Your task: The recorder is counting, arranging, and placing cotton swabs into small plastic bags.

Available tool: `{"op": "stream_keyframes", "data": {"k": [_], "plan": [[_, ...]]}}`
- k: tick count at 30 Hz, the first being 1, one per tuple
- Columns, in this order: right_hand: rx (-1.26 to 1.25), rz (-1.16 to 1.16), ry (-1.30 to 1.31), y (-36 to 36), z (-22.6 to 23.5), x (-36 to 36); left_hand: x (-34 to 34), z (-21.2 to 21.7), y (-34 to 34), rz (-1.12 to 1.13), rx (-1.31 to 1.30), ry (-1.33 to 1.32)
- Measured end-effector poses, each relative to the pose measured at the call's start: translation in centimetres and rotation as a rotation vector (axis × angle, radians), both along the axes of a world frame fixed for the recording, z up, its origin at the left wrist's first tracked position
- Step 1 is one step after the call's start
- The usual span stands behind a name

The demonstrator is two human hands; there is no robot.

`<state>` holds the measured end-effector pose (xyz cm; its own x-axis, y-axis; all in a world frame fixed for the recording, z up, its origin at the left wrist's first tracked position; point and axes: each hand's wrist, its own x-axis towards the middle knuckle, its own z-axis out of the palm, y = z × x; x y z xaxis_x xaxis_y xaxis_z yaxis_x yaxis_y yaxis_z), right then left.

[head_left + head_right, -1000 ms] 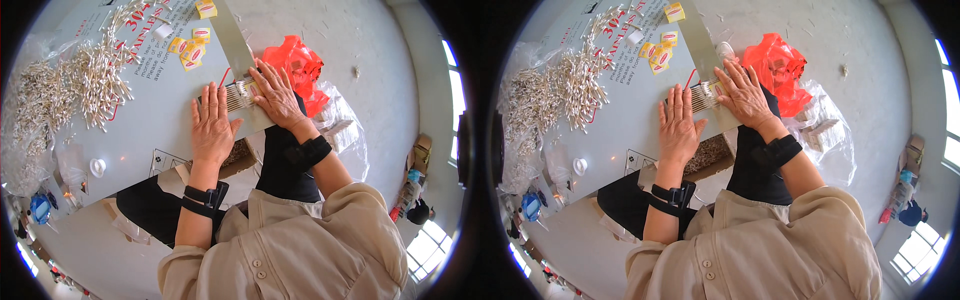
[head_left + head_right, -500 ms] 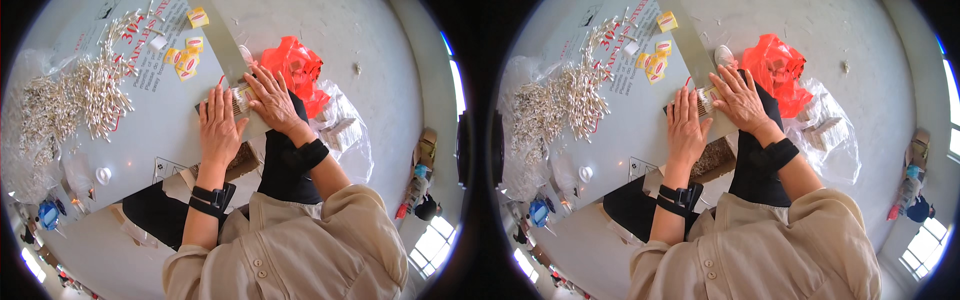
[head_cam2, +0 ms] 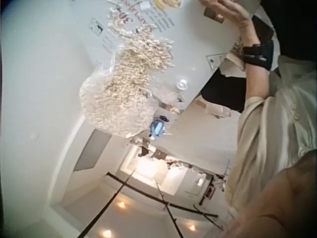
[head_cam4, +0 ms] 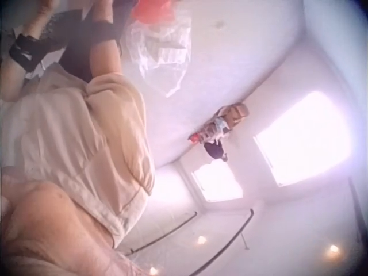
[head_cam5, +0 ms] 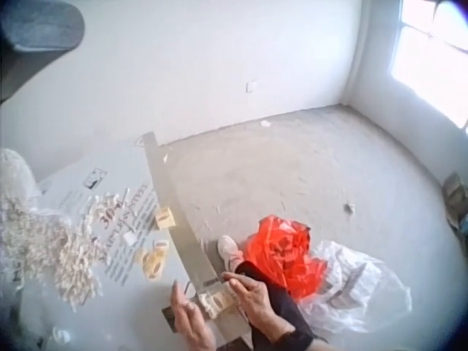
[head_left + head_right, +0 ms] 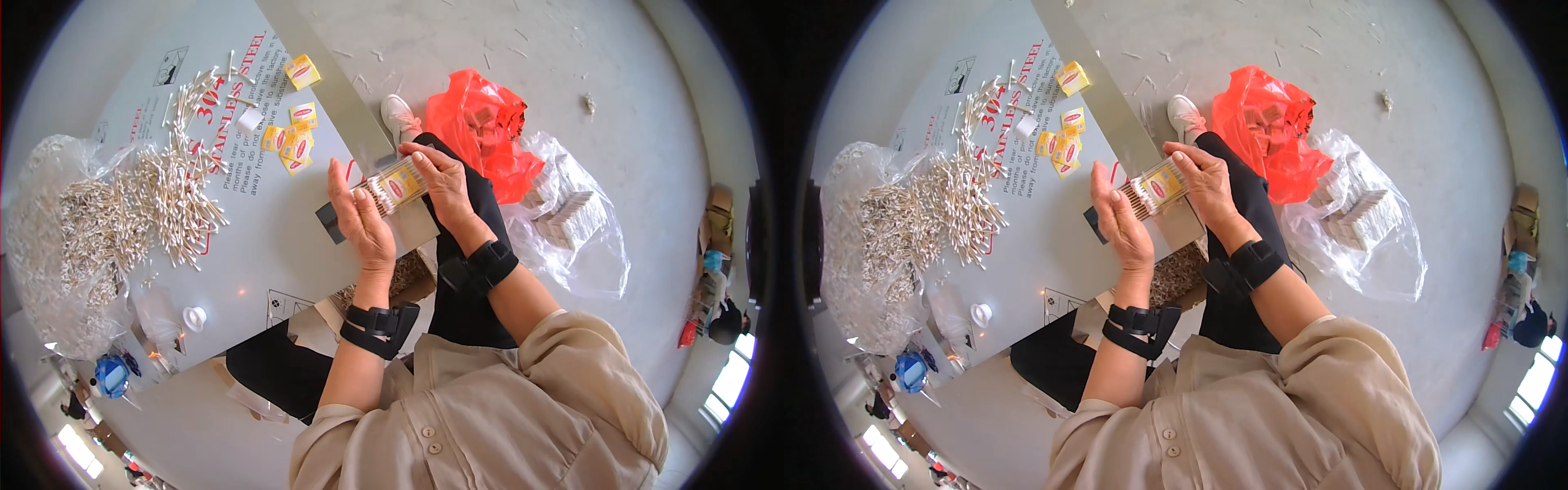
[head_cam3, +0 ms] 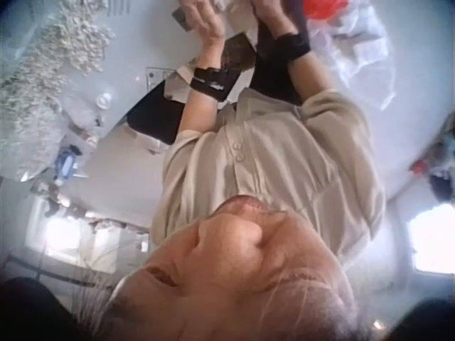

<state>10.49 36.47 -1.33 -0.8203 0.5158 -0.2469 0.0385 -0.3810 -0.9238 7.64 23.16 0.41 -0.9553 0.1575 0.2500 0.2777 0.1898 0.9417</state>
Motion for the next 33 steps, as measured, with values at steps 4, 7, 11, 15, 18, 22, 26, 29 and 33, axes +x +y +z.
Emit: {"op": "stream_keyframes", "data": {"k": [4, 7, 11, 15, 18, 22, 26, 29, 33], "plan": [[0.063, 0.036, 0.005, -0.6, 0.3, -0.1, 0.7, 0.3, 2.3, -0.045, 0.098, -0.065], [0.054, 0.016, -0.013, -0.4, 0.0, 0.0, 0.6, 0.6, 2.8, -0.016, 0.025, -0.02], [0.084, -0.042, 0.053, -0.3, -0.1, 0.1, 0.0, -0.3, 0.5, 0.027, 0.174, 0.003], [0.274, -0.243, 0.101, 1.2, 0.6, 1.0, -2.5, -0.8, -8.6, 0.32, -0.174, 0.107], [0.691, -0.309, 0.1, 1.2, 1.5, 1.3, -6.0, -1.7, -16.8, 0.563, -0.534, 0.234], [0.97, -0.077, 0.131, -3.4, 5.4, 1.1, -10.4, 1.3, -19.0, 0.674, -0.847, 0.24], [0.864, 0.247, 0.241, -9.0, 5.9, -0.1, -12.9, 1.6, -18.0, 0.714, -1.103, 0.035], [0.865, 0.346, 0.272, -11.2, 5.4, -0.9, -12.3, 1.2, -17.2, 0.697, -1.184, 0.017], [0.88, 0.372, 0.242, -12.2, 4.6, -2.1, -9.0, 1.1, -16.3, 0.641, -1.153, 0.106]]}}
